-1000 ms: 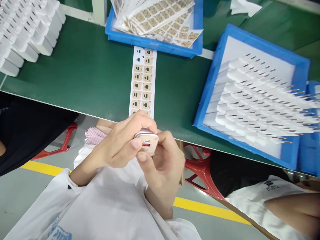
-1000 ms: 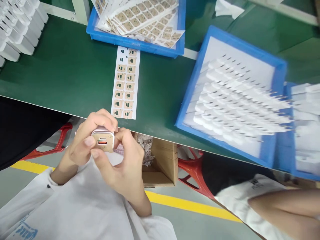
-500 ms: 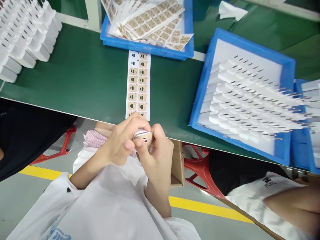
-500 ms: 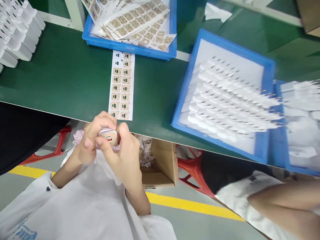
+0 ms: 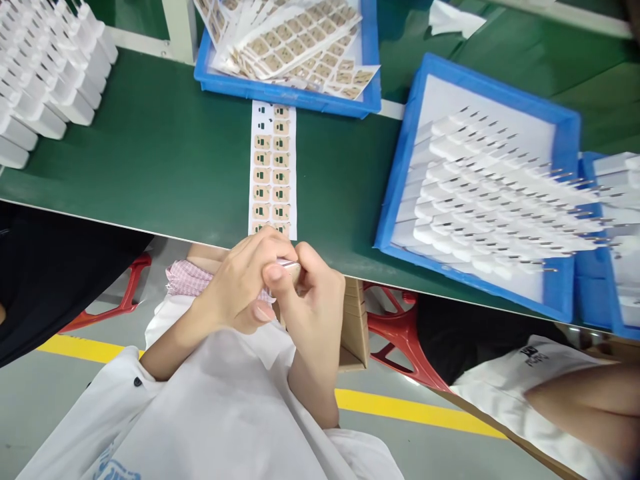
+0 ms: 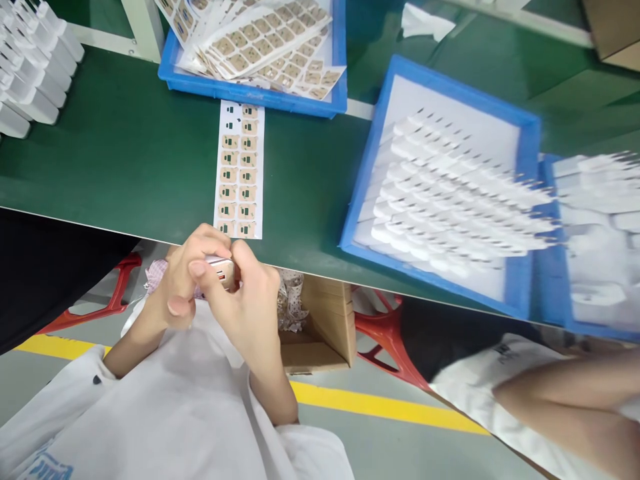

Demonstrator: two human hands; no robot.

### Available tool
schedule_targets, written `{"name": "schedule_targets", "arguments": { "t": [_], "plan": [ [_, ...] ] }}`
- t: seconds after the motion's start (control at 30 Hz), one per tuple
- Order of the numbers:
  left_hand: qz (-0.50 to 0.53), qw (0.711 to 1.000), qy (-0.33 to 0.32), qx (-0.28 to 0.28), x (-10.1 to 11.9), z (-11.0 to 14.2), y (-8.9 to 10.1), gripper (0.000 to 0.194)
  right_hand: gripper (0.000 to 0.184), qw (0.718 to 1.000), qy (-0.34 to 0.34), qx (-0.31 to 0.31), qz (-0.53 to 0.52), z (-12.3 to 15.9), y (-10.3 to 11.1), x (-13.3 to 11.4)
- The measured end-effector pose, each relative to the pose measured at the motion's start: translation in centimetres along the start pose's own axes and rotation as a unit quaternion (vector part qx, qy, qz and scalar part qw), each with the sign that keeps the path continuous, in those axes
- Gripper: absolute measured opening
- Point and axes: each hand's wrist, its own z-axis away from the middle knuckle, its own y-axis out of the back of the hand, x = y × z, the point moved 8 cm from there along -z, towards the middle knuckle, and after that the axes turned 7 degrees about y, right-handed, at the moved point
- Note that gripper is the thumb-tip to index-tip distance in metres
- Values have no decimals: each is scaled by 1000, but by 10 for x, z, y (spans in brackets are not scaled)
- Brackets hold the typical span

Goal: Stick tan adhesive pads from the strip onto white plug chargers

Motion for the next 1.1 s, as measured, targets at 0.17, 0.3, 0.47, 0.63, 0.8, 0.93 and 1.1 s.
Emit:
{"name": "schedule_targets", "arguments": {
  "t": [0.17,0.3,0.47,0.63,0.8,0.93,1.1],
  "plan": [
    [23,1000,-14,4,3,-1,0,53,58,998,-12,15,-54,2,3,4],
    [106,994,34,-7,-7,2,2,26,57,985,-50,-39,-161,8,-6,20],
    [176,975,135,-23,-23,9,1,28,51,983,-68,-57,-164,14,-8,13],
    [267,935,233,-12,-29,9,-2,39,27,985,-24,-66,-159,18,-8,-4],
    [276,923,252,-86,-31,10,-8,56,26,986,98,-53,-124,20,6,-1],
    [243,914,247,-211,-32,22,-19,64,22,946,315,35,69,21,33,-27],
    [152,929,243,-234,-25,23,-20,59,19,907,384,8,175,31,36,-51]
  ]
}}
